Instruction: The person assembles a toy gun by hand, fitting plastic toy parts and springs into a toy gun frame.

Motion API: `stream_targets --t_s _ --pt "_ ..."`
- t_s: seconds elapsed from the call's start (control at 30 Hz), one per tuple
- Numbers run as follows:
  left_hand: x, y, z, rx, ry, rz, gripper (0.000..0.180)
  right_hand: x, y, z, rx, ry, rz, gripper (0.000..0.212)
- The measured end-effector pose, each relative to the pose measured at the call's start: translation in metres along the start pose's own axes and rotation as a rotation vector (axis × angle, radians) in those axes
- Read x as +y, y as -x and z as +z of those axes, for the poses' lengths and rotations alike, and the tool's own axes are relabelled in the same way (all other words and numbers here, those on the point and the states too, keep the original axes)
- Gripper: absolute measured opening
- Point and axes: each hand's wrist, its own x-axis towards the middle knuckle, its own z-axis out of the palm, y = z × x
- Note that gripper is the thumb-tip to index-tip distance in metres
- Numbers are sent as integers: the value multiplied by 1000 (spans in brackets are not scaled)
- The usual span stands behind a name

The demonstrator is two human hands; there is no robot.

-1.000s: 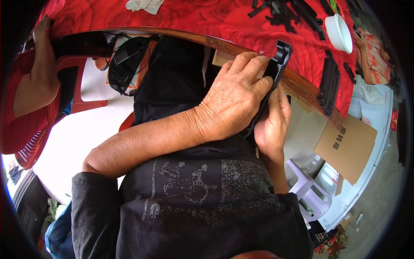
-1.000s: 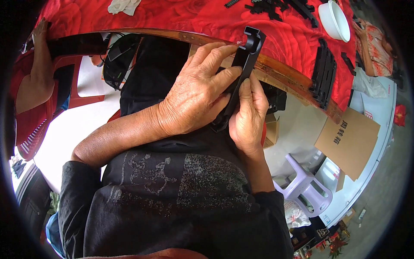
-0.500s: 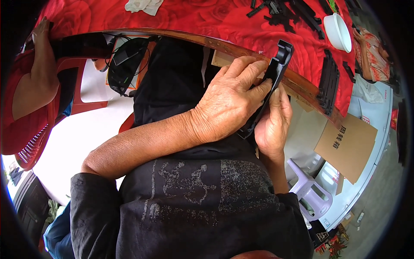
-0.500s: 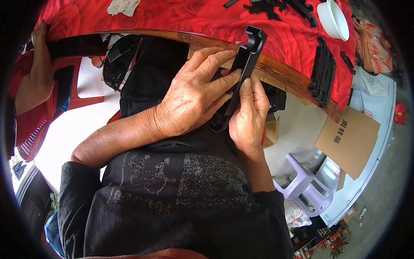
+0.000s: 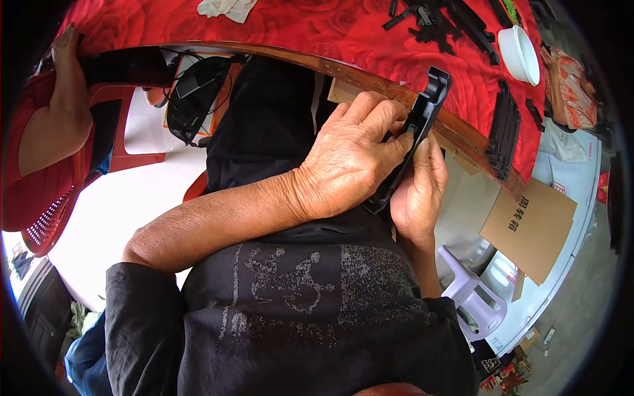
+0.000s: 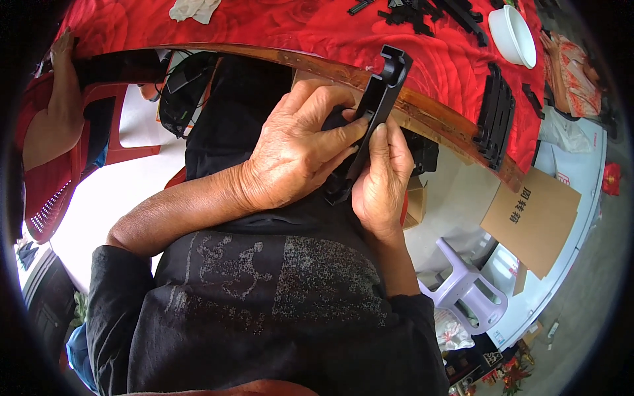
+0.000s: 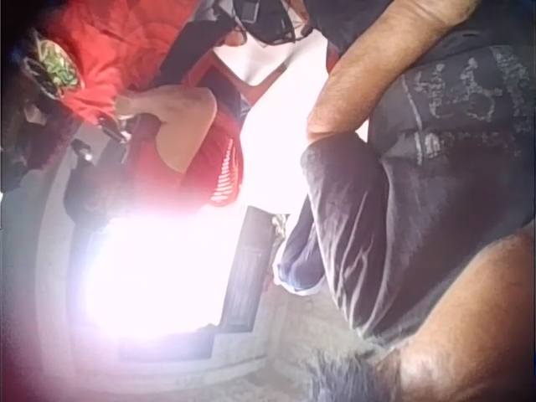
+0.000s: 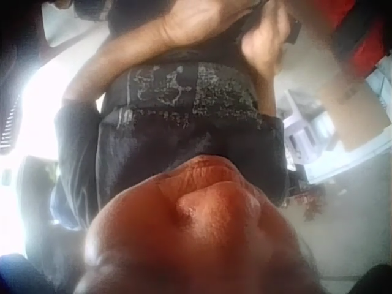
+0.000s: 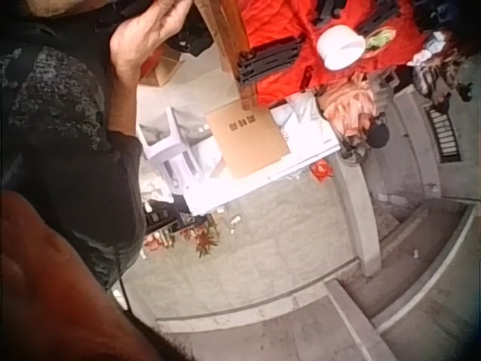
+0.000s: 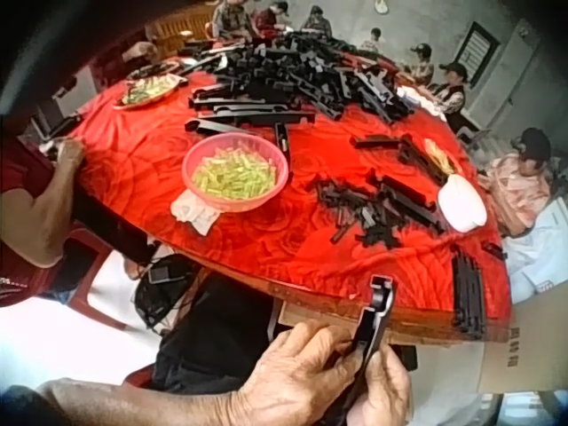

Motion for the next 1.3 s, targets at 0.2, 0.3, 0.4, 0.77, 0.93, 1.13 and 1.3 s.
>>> stream_targets --t_s 0.2,0.3,0.4,0.77,0.93,1.13,1.3 --pt "1 -2 0 -6 -104 13 34 -2 -1 7 79 -17 19 33" --pt "0 -2 1 8 -117 50 34 -4 -1 6 95 38 24 33" --pt "-1 -2 0 39 -112 76 34 -5 -1 3 79 36 12 32" --pt "-11 -17 -5 55 -12 132 32 -6 -5 -11 81 -34 25 32" --pt "-15 -11 -5 56 -21 178 36 -9 -10 -7 -24 -67 38 34" --pt "-9 -5 -7 -20 -7 167 35 -11 -8 -4 92 -57 65 31" --pt "-7 -4 -3 -14 59 155 33 -11 -7 -4 85 -35 43 32"
